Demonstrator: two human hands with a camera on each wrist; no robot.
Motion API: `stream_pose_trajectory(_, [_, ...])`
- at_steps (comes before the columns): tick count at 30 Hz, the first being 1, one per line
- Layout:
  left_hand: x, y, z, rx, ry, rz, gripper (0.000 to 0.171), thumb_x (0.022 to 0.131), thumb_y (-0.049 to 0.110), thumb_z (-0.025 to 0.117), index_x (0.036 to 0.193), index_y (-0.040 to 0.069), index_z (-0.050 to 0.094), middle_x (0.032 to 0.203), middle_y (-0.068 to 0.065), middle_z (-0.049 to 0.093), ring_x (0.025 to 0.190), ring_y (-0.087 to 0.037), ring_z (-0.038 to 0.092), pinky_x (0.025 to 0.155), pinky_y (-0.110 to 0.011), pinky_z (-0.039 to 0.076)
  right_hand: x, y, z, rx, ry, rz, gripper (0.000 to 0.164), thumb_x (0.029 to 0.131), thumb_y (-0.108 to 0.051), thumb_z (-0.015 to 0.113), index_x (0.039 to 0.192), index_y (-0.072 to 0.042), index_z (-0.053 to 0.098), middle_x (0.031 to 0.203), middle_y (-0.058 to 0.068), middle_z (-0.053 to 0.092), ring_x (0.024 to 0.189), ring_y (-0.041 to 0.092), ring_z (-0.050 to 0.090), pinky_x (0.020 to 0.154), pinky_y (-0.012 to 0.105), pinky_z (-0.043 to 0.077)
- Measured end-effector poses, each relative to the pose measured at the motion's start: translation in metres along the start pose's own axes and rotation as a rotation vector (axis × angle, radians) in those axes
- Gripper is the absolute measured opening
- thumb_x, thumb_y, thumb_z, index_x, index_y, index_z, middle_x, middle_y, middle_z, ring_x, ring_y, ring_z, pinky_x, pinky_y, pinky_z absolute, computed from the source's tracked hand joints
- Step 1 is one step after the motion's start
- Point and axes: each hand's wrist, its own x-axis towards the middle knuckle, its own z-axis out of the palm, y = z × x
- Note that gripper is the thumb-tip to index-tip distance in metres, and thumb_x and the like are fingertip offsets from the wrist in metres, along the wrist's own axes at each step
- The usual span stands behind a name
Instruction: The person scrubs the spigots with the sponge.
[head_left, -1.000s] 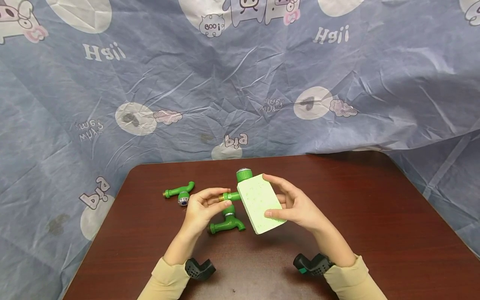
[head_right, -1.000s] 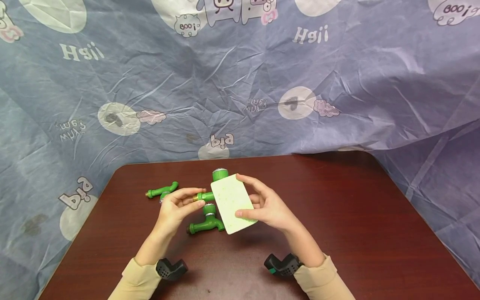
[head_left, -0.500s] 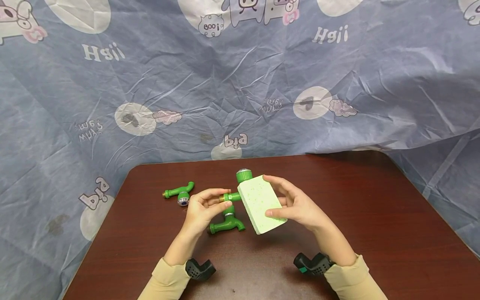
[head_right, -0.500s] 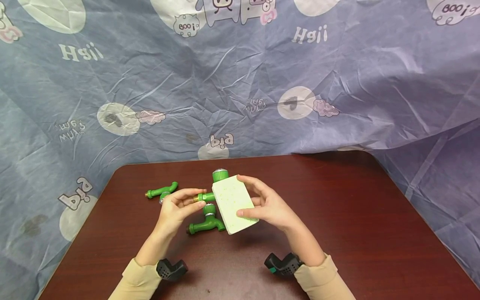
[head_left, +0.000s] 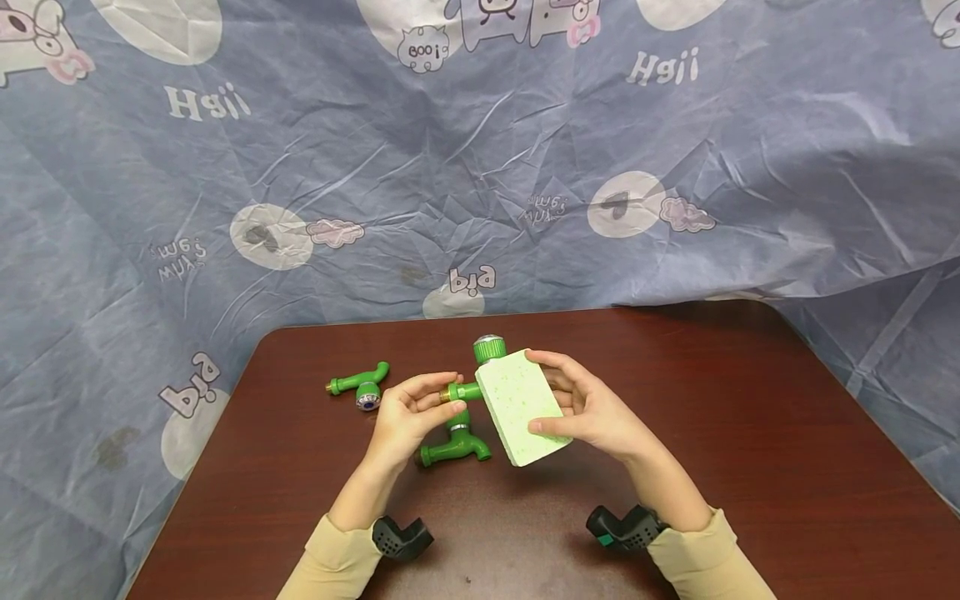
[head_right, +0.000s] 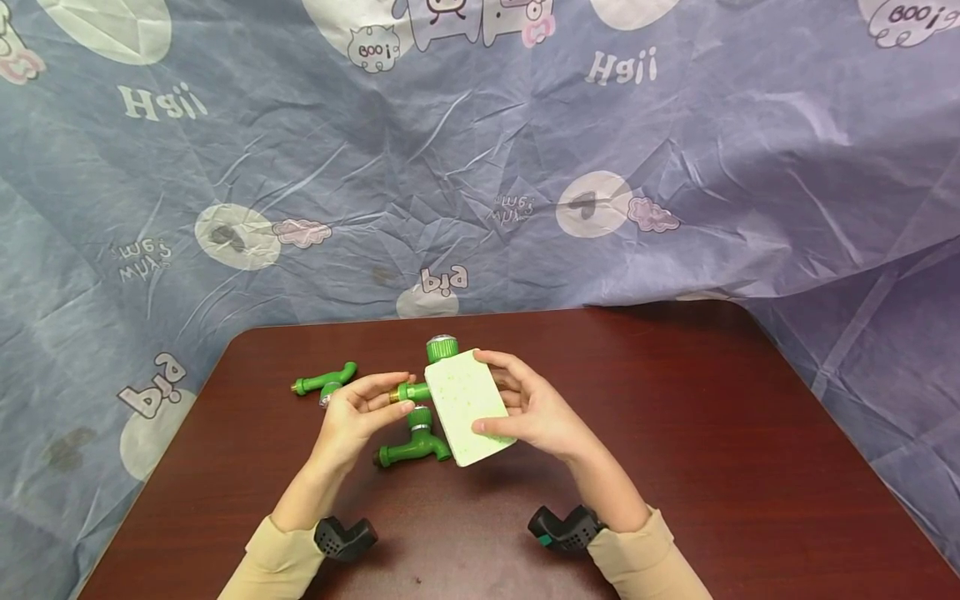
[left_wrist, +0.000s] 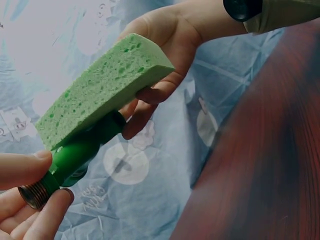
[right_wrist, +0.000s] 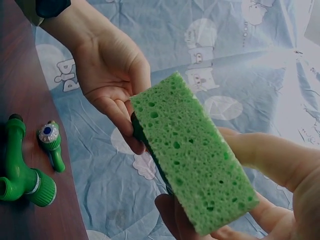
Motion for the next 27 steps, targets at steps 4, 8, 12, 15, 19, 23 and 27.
stream_pose_trajectory(4, [0.0000, 0.0017, 0.0003, 0.012, -0.013, -0.031, 0.037, 0.078, -0.006, 0.071, 0.114, -0.011, 0.061, 0.114, -0.021, 0.062, 0.095, -0.020, 0.066, 0.075, -0.031, 0.057, 0.0002, -0.0009, 0.0014, -0.023, 0.016, -0.002, 0.079, 0.072, 0.016, 0.070, 0.139, 0.003, 0.029, 0.125, 0.020, 0.047, 0.096, 0.025, 0.062, 0.069, 0.041, 0.058])
stream_pose_trajectory(8, [0.0001, 0.0020, -0.0007, 0.014, -0.035, -0.037, 0.036, 0.079, -0.006, 0.071, 0.113, -0.011, 0.061, 0.109, -0.014, 0.065, 0.089, -0.018, 0.067, 0.074, -0.033, 0.057, -0.0001, -0.0019, 0.0019, -0.027, 0.021, -0.008, 0.078, 0.071, 0.016, 0.070, 0.138, 0.003, 0.030, 0.124, 0.019, 0.048, 0.098, 0.024, 0.061, 0.068, 0.040, 0.058])
stream_pose_trajectory(12, [0.0000, 0.0015, -0.0020, -0.009, -0.052, -0.042, 0.038, 0.078, -0.007, 0.070, 0.114, -0.014, 0.058, 0.106, -0.008, 0.066, 0.082, -0.016, 0.068, 0.072, -0.033, 0.058, -0.0001, -0.0017, 0.0022, -0.021, 0.021, -0.008, 0.078, 0.071, 0.015, 0.070, 0.137, 0.003, 0.030, 0.124, 0.019, 0.048, 0.098, 0.024, 0.061, 0.069, 0.040, 0.058])
stream_pose_trajectory(15, [0.0000, 0.0012, -0.0029, -0.029, -0.058, -0.044, 0.041, 0.078, -0.009, 0.070, 0.116, -0.016, 0.056, 0.109, -0.009, 0.066, 0.082, -0.016, 0.068, 0.072, -0.032, 0.057, 0.0004, -0.0008, 0.0026, -0.014, 0.028, 0.003, 0.078, 0.071, 0.015, 0.071, 0.137, 0.002, 0.030, 0.125, 0.019, 0.048, 0.098, 0.025, 0.061, 0.069, 0.040, 0.058])
stream_pose_trajectory(19, [0.0001, 0.0017, -0.0033, -0.046, -0.056, -0.049, 0.041, 0.078, -0.010, 0.069, 0.117, -0.016, 0.056, 0.111, -0.014, 0.065, 0.082, -0.017, 0.068, 0.074, -0.032, 0.057, 0.0006, 0.0004, 0.0028, -0.004, 0.045, 0.024, 0.079, 0.071, 0.015, 0.071, 0.137, 0.000, 0.031, 0.126, 0.019, 0.048, 0.097, 0.025, 0.062, 0.068, 0.042, 0.058])
stream_pose_trajectory(23, [0.0002, 0.0028, -0.0031, -0.032, -0.063, -0.052, 0.043, 0.078, -0.008, 0.070, 0.117, -0.015, 0.056, 0.108, -0.012, 0.066, 0.083, -0.017, 0.068, 0.073, -0.031, 0.057, 0.0007, 0.0005, 0.0028, -0.004, 0.053, 0.031, 0.079, 0.071, 0.015, 0.071, 0.137, 0.000, 0.031, 0.126, 0.020, 0.047, 0.097, 0.025, 0.062, 0.067, 0.043, 0.058])
stream_pose_trajectory(27, [-0.0007, 0.0037, -0.0035, 0.024, -0.075, -0.036, 0.044, 0.076, -0.008, 0.071, 0.118, -0.013, 0.057, 0.108, -0.014, 0.065, 0.084, -0.016, 0.067, 0.069, -0.025, 0.056, 0.0007, -0.0002, 0.0026, -0.007, 0.053, 0.035, 0.079, 0.071, 0.014, 0.071, 0.138, 0.000, 0.031, 0.126, 0.020, 0.047, 0.097, 0.026, 0.062, 0.067, 0.042, 0.058])
